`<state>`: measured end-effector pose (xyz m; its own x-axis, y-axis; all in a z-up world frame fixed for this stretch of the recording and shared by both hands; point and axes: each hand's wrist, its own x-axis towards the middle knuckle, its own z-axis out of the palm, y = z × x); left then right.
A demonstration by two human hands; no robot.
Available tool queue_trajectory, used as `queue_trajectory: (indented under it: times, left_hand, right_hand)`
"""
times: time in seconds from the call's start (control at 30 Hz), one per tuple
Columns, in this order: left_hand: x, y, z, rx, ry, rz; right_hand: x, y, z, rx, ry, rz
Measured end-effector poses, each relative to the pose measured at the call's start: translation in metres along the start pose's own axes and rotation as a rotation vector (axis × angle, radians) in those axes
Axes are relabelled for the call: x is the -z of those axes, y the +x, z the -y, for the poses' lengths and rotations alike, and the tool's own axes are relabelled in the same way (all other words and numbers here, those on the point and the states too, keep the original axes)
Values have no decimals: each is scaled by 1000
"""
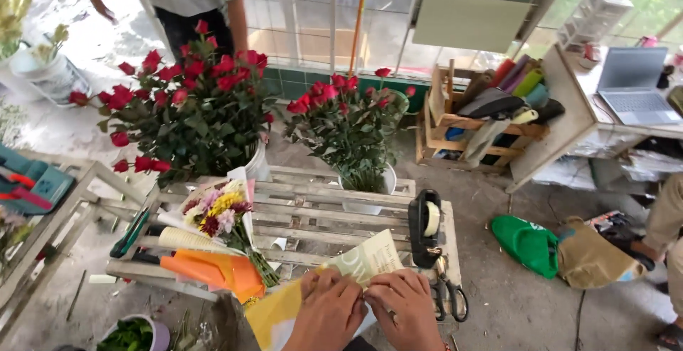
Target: Wrapping a bouquet of flowers with decorative paper and securing it with tape.
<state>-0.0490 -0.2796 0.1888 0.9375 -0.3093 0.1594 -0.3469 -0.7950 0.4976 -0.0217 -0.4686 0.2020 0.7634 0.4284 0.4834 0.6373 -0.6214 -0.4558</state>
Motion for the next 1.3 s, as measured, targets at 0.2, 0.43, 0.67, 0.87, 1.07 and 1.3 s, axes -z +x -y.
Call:
queue_trajectory:
  times: [0.2, 0.43, 0.67, 0.87, 1.07, 1.3]
  left_hand:
    - [21, 9, -6, 33, -190, 15]
    - [44, 17, 30, 303, -29, -81]
    - [68, 21, 33, 156, -83, -432]
    - [50, 25, 32, -158, 226, -478]
    - [74, 22, 20, -315, 58, -497]
    - [99, 14, 58, 192, -178, -245]
  right_hand:
    - [6, -10, -8, 152, 83, -199]
    - [16, -18, -23, -164, 219, -362]
    - [18, -4, -9, -494, 602, -363]
    - [19, 27, 17, -17, 187, -84]
    - [18, 79, 38, 323, -525, 73]
    - [14, 76, 21, 306, -432, 161]
